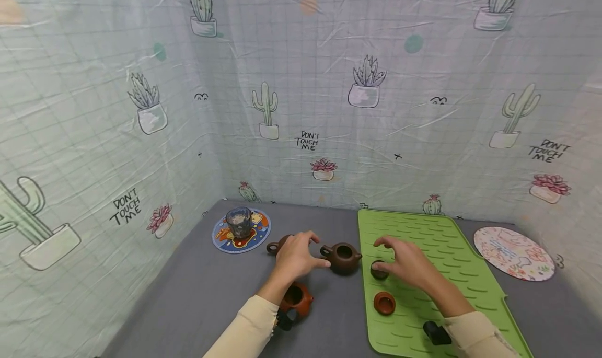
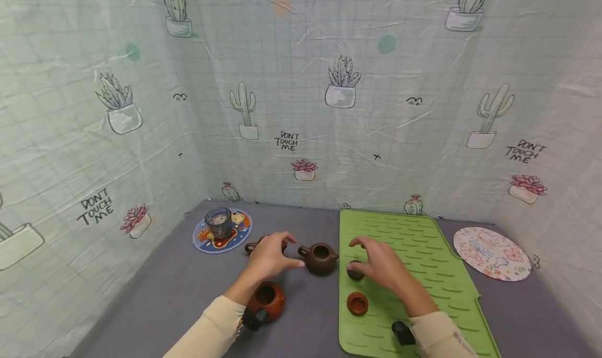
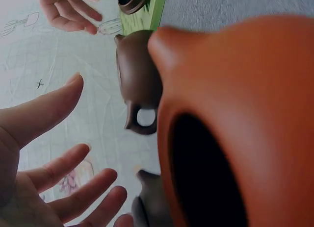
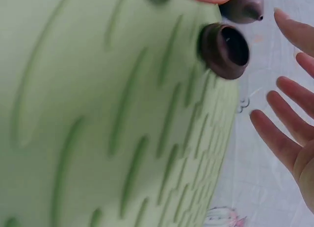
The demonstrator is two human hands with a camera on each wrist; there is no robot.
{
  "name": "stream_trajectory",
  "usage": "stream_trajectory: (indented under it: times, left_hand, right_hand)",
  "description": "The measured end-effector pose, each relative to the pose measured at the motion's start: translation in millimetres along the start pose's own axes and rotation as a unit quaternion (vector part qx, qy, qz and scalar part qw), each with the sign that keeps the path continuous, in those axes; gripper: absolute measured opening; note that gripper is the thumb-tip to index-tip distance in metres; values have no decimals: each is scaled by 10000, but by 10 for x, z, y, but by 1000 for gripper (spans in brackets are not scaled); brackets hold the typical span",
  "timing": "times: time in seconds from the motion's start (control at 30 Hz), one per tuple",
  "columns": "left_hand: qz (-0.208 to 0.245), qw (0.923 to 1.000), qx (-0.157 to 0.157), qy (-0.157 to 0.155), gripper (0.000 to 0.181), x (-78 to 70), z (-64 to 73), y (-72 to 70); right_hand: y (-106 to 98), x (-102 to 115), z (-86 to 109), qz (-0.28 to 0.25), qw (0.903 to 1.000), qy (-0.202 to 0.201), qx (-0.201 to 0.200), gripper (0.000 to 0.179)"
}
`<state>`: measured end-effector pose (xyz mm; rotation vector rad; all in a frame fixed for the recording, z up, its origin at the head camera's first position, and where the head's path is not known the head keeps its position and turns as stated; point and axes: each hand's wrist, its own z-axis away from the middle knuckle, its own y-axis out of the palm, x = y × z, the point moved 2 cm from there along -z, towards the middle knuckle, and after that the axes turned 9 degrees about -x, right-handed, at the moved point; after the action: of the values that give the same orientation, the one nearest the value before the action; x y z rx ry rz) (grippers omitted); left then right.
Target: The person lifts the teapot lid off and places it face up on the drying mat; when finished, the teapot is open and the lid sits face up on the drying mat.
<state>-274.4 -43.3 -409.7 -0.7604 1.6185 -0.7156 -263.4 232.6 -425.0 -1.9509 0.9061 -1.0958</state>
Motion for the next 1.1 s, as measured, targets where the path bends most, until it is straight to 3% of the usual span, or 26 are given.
stream_trajectory:
  times: [0.5, 0.83, 1.1]
  left_hand:
    - [131, 9956, -924, -18, 54, 394, -21, -407]
    - [111, 9918, -1266, -146, 60, 540, -63, -378]
    - [266, 9916, -1243, -255, 61, 703, -114, -311]
  right_hand:
    - [258, 636, -375, -67, 9961, -810, -340, 40]
    - [381, 895, -613, -185, 9949, -969, -231, 40]
    - [580, 1069, -751, -406, 9936, -1058, 0, 42]
